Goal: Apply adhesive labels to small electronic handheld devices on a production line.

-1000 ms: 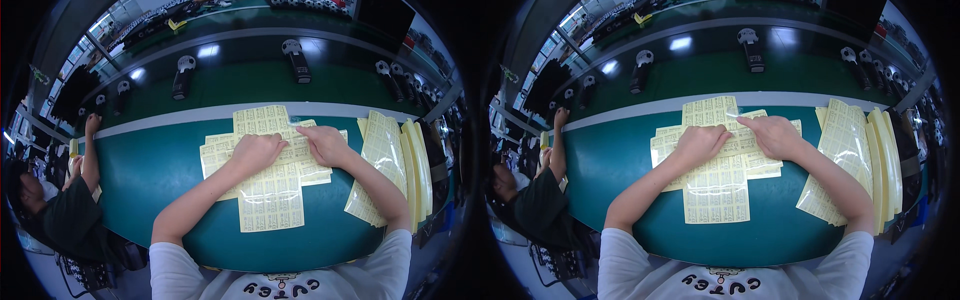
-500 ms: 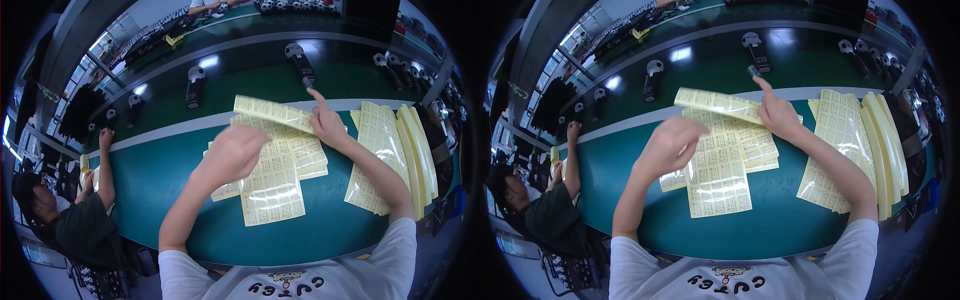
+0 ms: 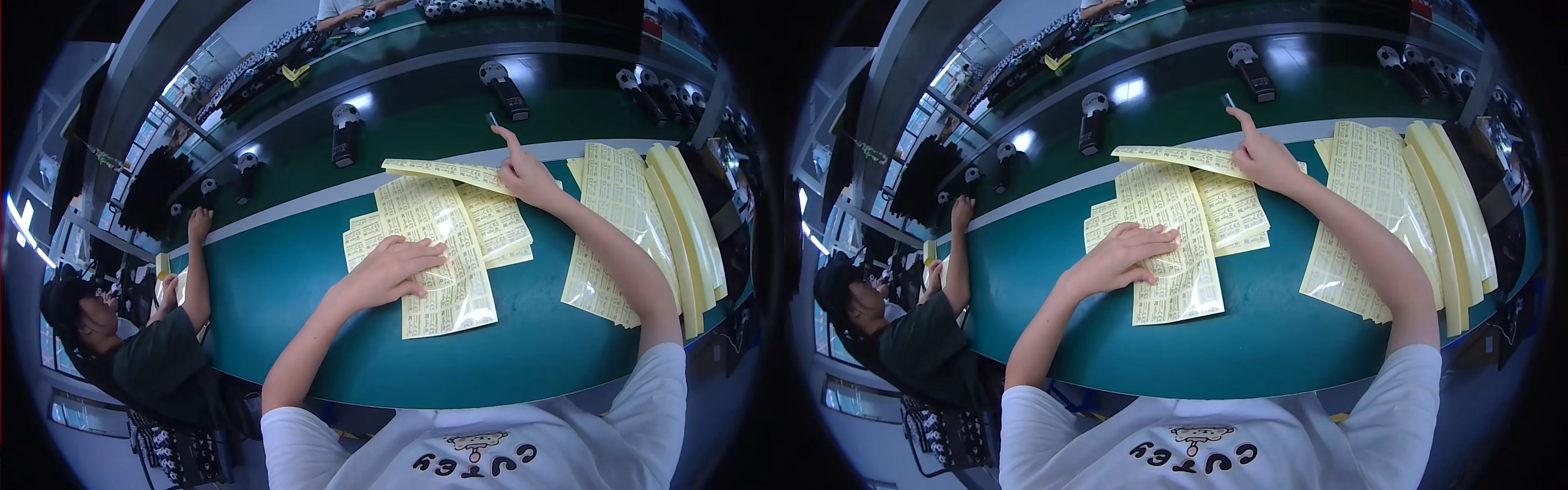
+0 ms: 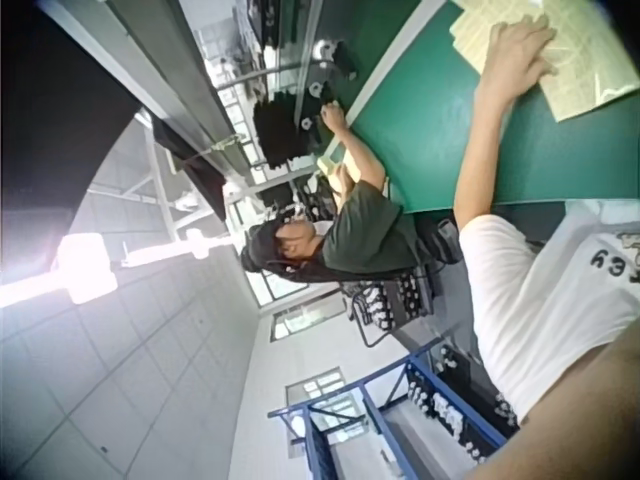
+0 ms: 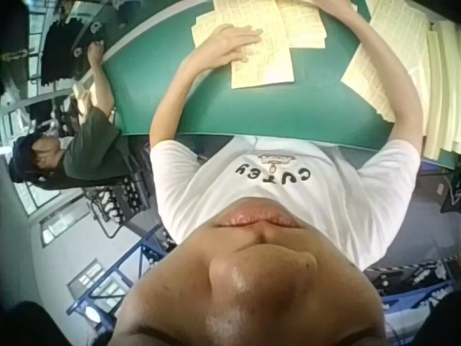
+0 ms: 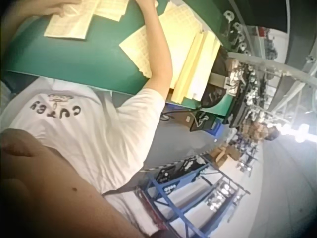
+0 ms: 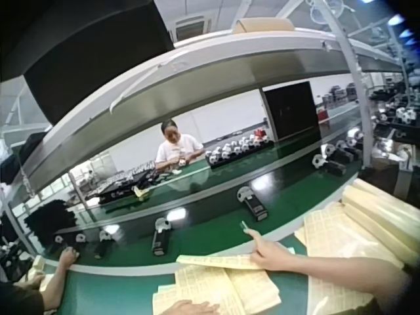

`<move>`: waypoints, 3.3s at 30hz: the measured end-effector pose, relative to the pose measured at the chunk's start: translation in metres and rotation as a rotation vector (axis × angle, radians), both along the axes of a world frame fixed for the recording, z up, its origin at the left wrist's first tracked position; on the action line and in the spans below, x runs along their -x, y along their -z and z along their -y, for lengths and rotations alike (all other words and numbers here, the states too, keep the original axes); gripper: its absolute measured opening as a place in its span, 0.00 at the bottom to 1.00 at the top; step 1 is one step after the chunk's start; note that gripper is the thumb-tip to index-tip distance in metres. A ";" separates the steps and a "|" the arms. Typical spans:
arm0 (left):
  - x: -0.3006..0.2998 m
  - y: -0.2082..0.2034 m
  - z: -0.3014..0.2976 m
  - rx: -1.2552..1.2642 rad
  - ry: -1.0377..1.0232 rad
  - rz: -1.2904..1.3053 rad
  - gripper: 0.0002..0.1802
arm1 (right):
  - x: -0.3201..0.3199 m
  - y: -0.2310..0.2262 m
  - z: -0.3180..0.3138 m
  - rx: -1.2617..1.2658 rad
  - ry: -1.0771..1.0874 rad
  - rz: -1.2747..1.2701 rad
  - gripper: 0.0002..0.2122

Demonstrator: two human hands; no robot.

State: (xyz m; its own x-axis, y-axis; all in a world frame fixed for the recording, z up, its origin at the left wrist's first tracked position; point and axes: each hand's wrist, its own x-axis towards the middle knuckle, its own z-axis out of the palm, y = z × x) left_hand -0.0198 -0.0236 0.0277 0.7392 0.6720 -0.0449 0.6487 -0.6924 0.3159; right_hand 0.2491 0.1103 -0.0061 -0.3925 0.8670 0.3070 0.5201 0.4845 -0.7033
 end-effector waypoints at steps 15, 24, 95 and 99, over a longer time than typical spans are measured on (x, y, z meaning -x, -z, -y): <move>-0.070 -0.024 -0.012 -0.392 -0.632 -0.151 0.22 | -0.012 -0.019 -0.009 0.306 0.074 -0.552 0.26; -0.073 0.012 -0.013 -0.502 -0.350 -0.104 0.24 | -0.013 -0.023 -0.005 0.320 0.080 -0.478 0.26; -0.049 0.025 -0.064 -0.231 -0.272 0.158 0.20 | 0.023 -0.001 0.041 -0.541 -0.260 0.337 0.27; -0.050 0.027 -0.063 -0.259 -0.265 0.171 0.20 | 0.022 -0.002 0.043 -0.514 -0.257 0.364 0.27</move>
